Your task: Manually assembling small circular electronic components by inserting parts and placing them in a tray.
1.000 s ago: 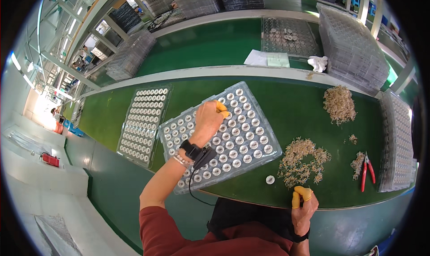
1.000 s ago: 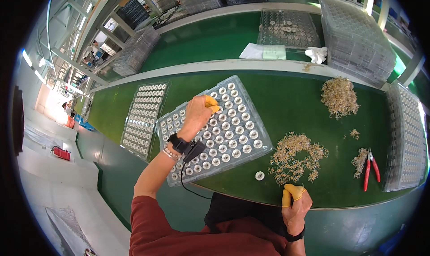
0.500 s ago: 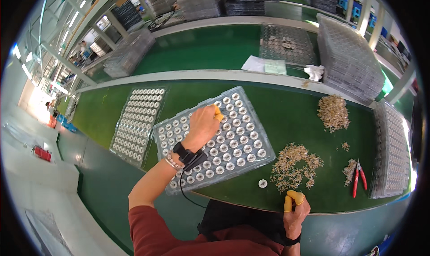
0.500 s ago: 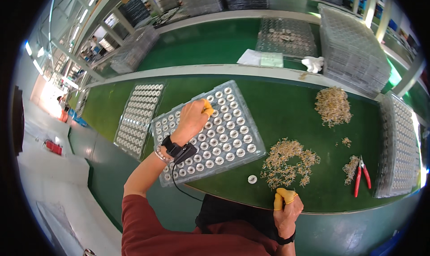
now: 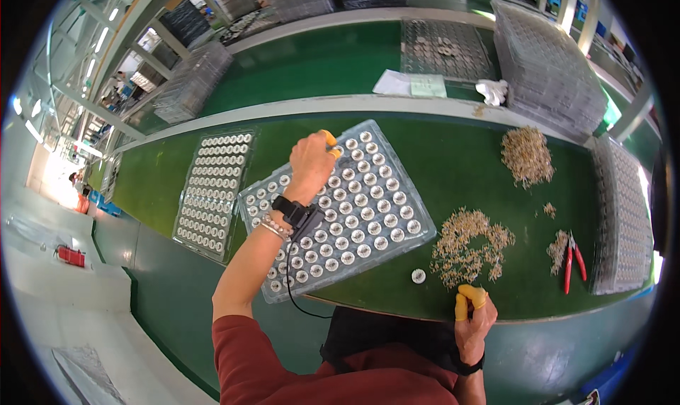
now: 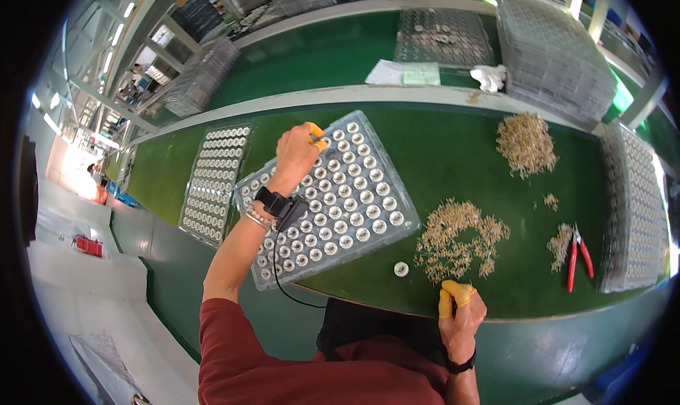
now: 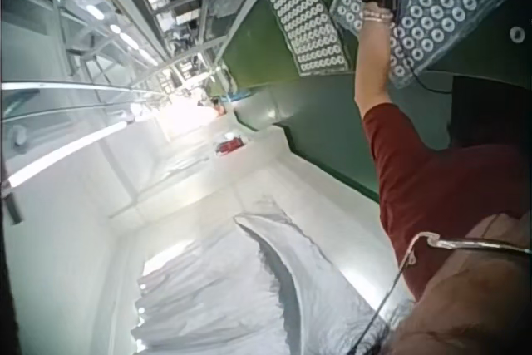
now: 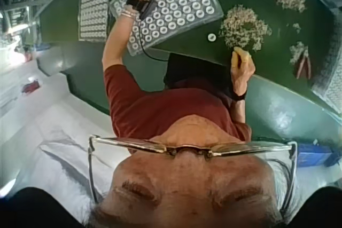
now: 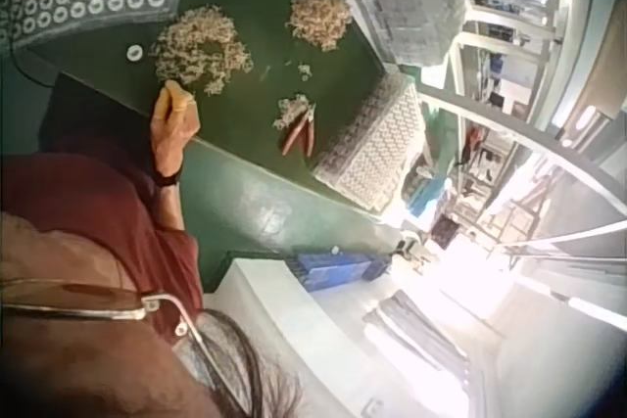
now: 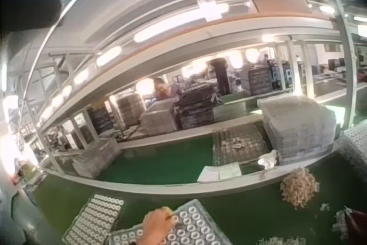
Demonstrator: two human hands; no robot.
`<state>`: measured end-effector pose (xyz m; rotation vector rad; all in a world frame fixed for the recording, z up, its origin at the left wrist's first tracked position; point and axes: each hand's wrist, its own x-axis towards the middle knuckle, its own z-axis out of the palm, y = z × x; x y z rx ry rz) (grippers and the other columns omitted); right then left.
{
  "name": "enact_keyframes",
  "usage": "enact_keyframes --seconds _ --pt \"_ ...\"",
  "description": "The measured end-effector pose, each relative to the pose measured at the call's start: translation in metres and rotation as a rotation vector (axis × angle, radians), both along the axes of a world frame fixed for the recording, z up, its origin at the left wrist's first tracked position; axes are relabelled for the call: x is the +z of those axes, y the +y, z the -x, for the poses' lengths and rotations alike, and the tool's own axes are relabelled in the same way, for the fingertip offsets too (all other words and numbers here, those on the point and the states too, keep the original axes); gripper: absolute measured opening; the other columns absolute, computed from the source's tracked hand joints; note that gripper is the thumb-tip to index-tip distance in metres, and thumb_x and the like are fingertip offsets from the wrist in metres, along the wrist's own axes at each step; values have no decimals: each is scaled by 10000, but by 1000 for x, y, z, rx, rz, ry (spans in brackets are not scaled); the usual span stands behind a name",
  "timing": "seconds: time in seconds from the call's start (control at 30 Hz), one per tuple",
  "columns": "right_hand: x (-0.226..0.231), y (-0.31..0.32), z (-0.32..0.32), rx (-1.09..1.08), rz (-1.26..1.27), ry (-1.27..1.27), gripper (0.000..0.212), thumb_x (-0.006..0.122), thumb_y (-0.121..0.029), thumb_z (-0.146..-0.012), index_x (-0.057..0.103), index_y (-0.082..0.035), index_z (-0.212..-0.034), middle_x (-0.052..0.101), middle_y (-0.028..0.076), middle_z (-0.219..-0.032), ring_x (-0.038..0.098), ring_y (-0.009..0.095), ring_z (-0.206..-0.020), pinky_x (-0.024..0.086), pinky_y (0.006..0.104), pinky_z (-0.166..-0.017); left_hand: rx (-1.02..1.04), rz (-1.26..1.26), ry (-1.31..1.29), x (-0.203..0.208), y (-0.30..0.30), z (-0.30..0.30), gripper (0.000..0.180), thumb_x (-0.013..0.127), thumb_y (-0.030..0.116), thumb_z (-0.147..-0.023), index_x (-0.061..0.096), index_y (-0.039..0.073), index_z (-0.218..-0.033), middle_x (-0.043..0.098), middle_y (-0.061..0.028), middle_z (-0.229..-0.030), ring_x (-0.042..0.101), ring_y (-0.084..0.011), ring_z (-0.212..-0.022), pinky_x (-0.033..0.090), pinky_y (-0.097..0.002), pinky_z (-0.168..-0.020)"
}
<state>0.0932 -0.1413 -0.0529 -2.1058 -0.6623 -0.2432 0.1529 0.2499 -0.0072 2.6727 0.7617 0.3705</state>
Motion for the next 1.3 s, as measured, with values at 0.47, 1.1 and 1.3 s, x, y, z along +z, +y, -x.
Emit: enact_keyframes --seconds 0.47,1.1,1.3 --pt "15 -18 -10 -80 -117 134 212 674 72 -753 620 -19 -937 608 109 -786 568 251 -652 454 325 -580 40 527 -232 47 -42 56 172 634 -4 -826 629 -57 -989 668 -113 -859 571 -91 -610 401 -194 -508" --pt "21 -15 -11 -62 284 35 157 712 -125 -759 590 -45 -817 564 122 -735 565 316 -680 459 416 -612 -153 1425 -396 -13 -205 154 232 573 -75 -870 592 -48 -1100 640 -135 -976 653 -193 -835 565 -273 -589" --pt "20 -29 -9 -190 34 218 154 679 -31 -792 617 -37 -933 634 128 -852 609 315 -760 485 364 -667 -289 1611 -317 -27 -228 151 218 589 -42 -883 578 -57 -1100 643 -143 -976 649 -187 -803 553 -262 -572"
